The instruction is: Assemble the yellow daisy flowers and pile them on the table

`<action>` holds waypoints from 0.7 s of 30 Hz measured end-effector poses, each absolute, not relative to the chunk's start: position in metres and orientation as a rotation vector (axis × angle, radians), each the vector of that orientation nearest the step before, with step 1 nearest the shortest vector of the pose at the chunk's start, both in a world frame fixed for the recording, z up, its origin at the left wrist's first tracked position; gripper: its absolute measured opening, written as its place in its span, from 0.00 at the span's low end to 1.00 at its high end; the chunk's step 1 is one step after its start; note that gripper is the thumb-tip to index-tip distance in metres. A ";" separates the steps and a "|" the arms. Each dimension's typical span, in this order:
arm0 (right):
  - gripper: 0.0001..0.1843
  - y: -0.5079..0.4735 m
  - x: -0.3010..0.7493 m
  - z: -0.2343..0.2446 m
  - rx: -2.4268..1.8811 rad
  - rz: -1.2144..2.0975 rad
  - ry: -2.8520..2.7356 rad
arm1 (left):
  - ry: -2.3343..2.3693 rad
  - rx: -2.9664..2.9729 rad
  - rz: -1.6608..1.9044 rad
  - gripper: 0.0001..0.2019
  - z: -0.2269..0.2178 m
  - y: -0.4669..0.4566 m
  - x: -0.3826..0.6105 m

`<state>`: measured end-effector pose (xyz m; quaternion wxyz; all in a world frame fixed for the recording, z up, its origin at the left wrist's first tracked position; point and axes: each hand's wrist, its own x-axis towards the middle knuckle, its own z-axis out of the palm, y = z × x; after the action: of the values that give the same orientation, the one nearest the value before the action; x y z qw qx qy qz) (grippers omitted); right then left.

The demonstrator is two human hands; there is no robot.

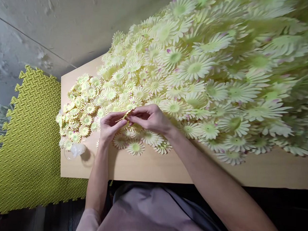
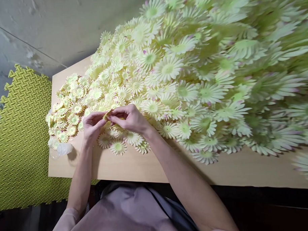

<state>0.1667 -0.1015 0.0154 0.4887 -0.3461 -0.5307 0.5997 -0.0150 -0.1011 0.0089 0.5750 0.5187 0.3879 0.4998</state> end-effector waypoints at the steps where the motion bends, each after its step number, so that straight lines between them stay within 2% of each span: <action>1: 0.12 -0.102 0.166 0.015 -0.843 1.452 -1.288 | 0.916 1.213 1.175 0.12 0.009 -0.101 -0.015; 5: 0.11 -0.102 0.165 0.013 -0.856 1.425 -1.297 | 0.957 1.164 1.192 0.08 0.011 -0.102 -0.013; 10: 0.09 -0.101 0.165 0.011 -0.879 1.384 -1.329 | 1.036 1.123 1.203 0.09 0.009 -0.102 -0.012; 21: 0.18 -0.098 0.164 0.008 -0.893 1.483 -1.272 | 1.093 1.154 1.206 0.09 0.007 -0.101 -0.014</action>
<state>0.1639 -0.0983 0.0083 0.4766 -0.3655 -0.5205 0.6069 -0.0137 -0.1007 0.0070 0.5426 0.4858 0.4601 0.5078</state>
